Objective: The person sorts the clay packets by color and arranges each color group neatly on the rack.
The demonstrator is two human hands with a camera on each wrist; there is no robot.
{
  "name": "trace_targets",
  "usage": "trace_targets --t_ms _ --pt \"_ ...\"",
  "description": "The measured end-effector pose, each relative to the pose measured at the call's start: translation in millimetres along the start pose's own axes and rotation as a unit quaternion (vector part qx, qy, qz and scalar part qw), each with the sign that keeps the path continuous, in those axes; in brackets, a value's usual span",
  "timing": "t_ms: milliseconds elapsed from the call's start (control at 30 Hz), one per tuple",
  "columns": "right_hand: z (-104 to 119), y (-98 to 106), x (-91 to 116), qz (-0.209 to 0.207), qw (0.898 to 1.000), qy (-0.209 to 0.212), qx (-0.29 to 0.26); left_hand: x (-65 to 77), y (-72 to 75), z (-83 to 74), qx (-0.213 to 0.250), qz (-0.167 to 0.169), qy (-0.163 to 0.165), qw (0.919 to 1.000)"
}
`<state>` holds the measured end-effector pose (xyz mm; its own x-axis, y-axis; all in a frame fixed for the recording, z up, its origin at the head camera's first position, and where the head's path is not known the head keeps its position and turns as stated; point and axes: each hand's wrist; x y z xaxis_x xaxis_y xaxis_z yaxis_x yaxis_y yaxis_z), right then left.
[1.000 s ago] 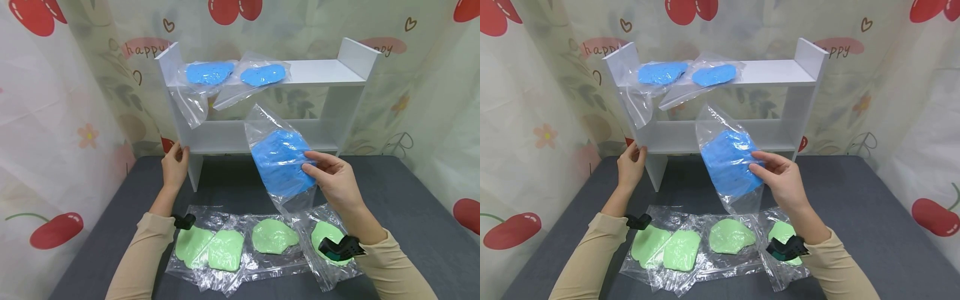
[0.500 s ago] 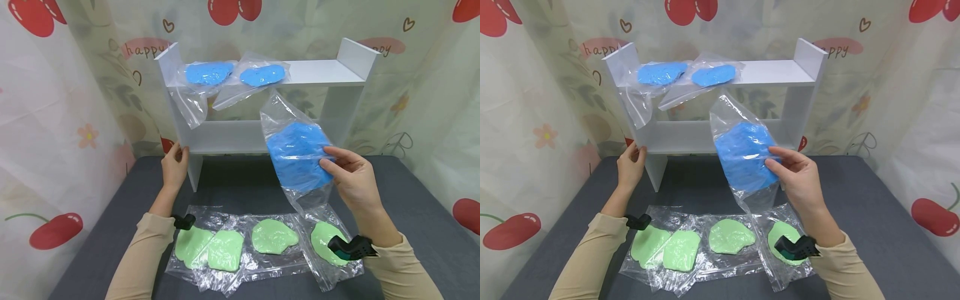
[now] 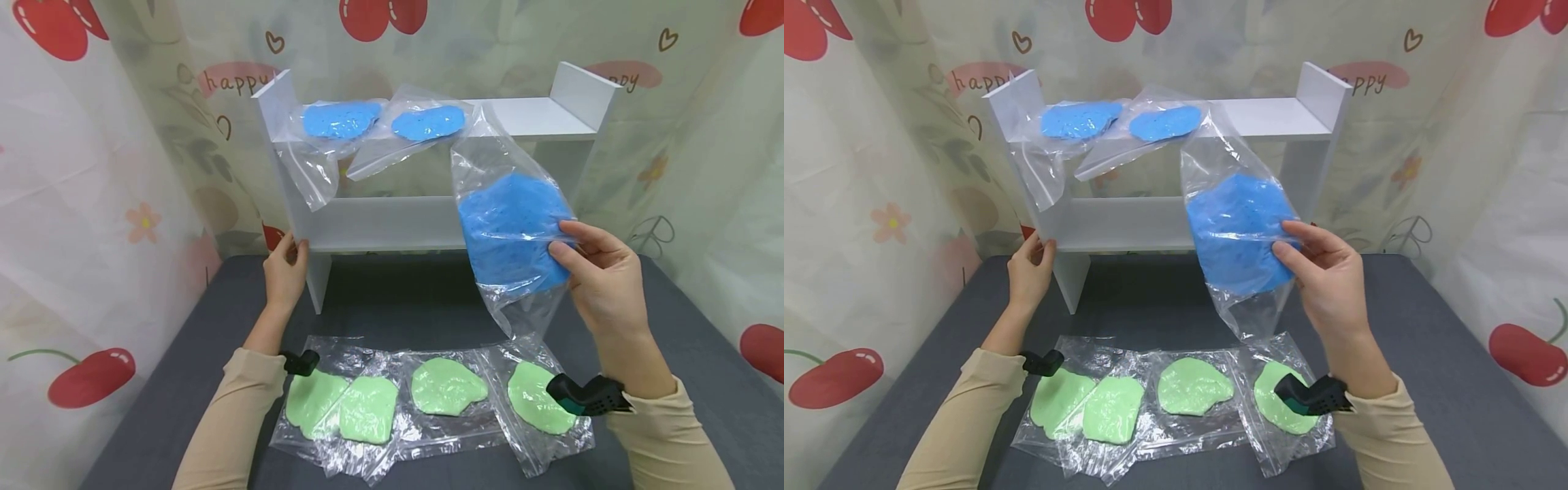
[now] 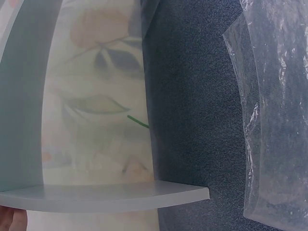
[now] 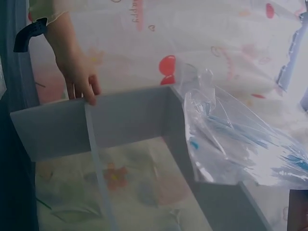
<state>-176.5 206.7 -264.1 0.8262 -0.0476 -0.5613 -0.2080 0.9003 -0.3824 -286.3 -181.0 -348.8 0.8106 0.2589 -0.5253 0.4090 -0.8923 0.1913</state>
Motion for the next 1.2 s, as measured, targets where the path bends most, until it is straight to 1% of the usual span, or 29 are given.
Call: trace_targets --t_ms 200,367,633,933,1067,1200 --pt "6.9 -4.4 -10.6 -0.026 0.999 0.012 0.020 0.1 -0.1 -0.1 -0.002 0.000 -0.002 1.0000" --pt "12.0 -8.4 -22.7 -0.041 0.999 0.025 0.014 0.3 0.3 -0.1 -0.003 -0.003 -0.003 1.0000" --pt "20.0 -13.3 -46.1 -0.052 0.998 0.033 0.003 0.5 0.4 -1.6 0.002 0.000 0.001 1.0000" --pt "28.7 -18.4 -74.5 -0.100 0.995 0.009 0.001 0.7 0.3 -2.3 0.005 -0.004 -0.003 1.0000" --pt "30.0 -19.3 -86.5 -0.114 0.993 0.001 -0.010 0.8 0.4 -1.8 0.003 -0.004 -0.004 1.0000" --pt "29.8 -18.3 -95.9 -0.131 0.991 -0.017 -0.010 0.9 0.4 -2.0 0.002 0.000 -0.003 1.0000"
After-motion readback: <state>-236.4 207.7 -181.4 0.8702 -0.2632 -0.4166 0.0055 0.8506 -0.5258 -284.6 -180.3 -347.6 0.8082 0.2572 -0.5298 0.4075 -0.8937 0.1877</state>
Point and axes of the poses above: each hand's wrist, its own x-axis away from the middle knuckle, its own y-axis out of the back of the hand, z = x × y, and after that the axes turned 9 degrees about x, right-handed
